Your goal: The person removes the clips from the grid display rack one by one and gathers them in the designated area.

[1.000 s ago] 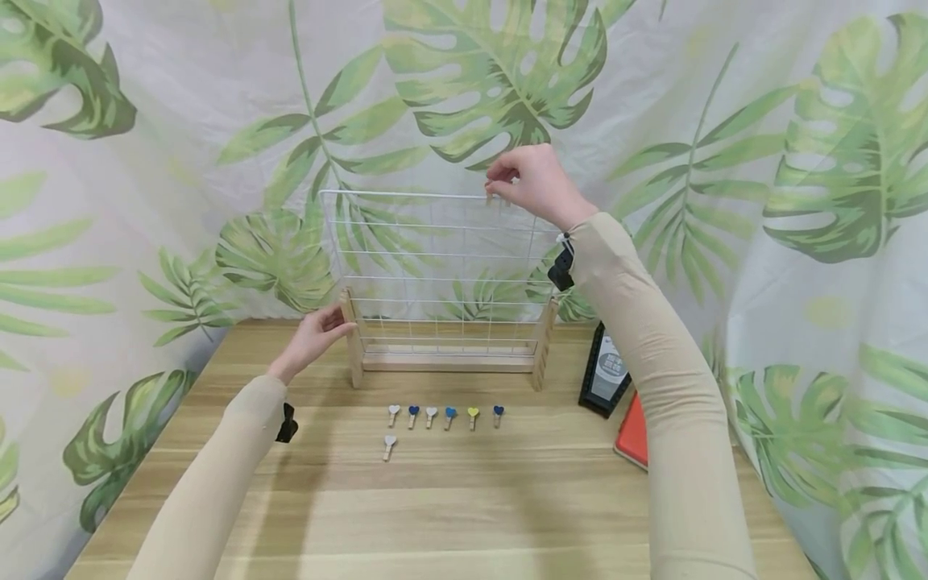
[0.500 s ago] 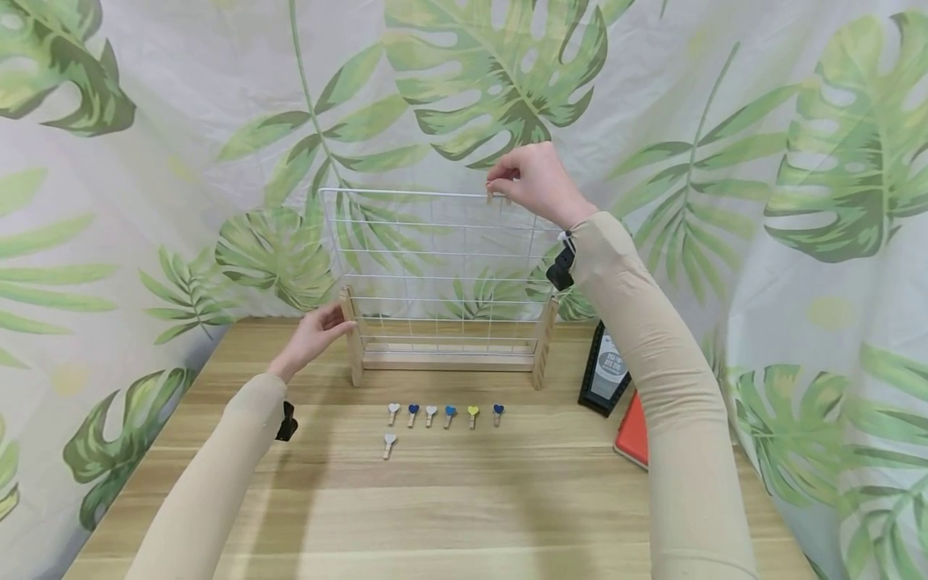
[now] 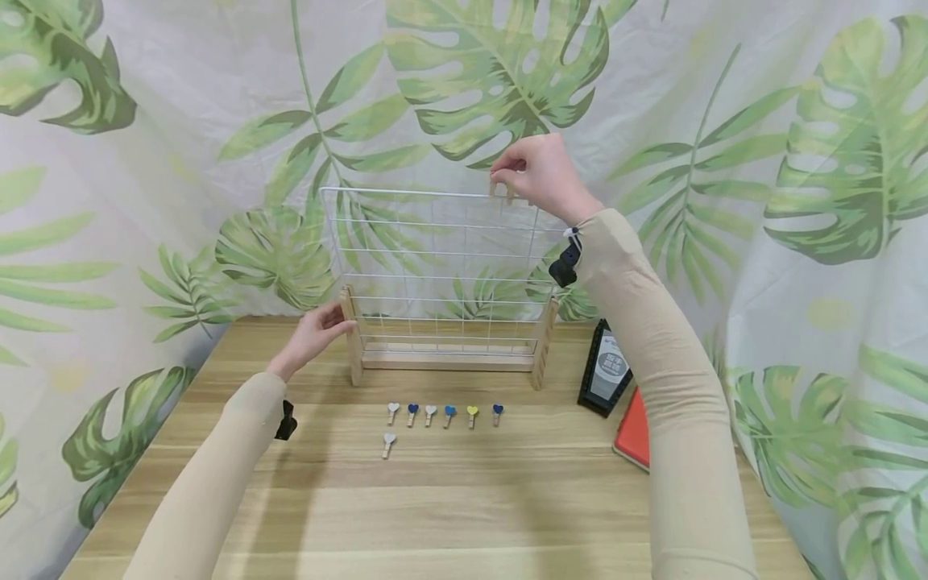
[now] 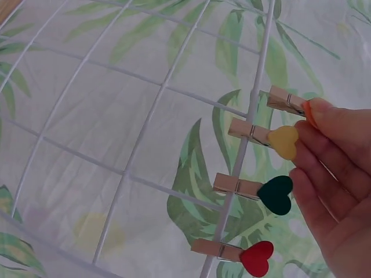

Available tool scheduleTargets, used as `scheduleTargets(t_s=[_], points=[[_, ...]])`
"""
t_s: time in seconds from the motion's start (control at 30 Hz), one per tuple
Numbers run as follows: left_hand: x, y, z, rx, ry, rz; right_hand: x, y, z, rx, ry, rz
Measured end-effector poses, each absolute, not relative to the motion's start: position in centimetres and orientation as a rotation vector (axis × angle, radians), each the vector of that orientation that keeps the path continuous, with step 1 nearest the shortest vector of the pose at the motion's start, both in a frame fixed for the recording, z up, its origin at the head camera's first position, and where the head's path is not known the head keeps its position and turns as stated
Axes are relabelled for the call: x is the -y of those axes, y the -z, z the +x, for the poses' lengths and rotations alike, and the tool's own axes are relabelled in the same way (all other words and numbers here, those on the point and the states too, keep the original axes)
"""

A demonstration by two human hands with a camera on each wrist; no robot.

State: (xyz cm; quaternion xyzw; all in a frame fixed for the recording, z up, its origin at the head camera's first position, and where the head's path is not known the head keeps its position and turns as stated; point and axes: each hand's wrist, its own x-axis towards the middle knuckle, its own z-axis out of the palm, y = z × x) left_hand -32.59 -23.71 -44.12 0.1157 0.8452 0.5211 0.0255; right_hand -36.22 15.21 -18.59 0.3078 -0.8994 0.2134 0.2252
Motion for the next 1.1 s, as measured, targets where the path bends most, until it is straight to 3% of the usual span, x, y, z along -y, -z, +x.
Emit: scheduleTargets(t_s=[0.3,0.6,1.1], points=[[24.7,47.2,-34.7,-2.611,-1.627,0.341,-15.6,19.1,-34.4,2.443,-0.664,0.839],[24.8,47.5,-35.1,-2.636,-1.645,0.371,-15.4,21.6,-32.0,2.267,-0.642,1.019],[24.9,47.4,-35.1,-2.635,-1.64,0.372,-13.4,33.9,-29.2,2.402,-0.802,1.225]])
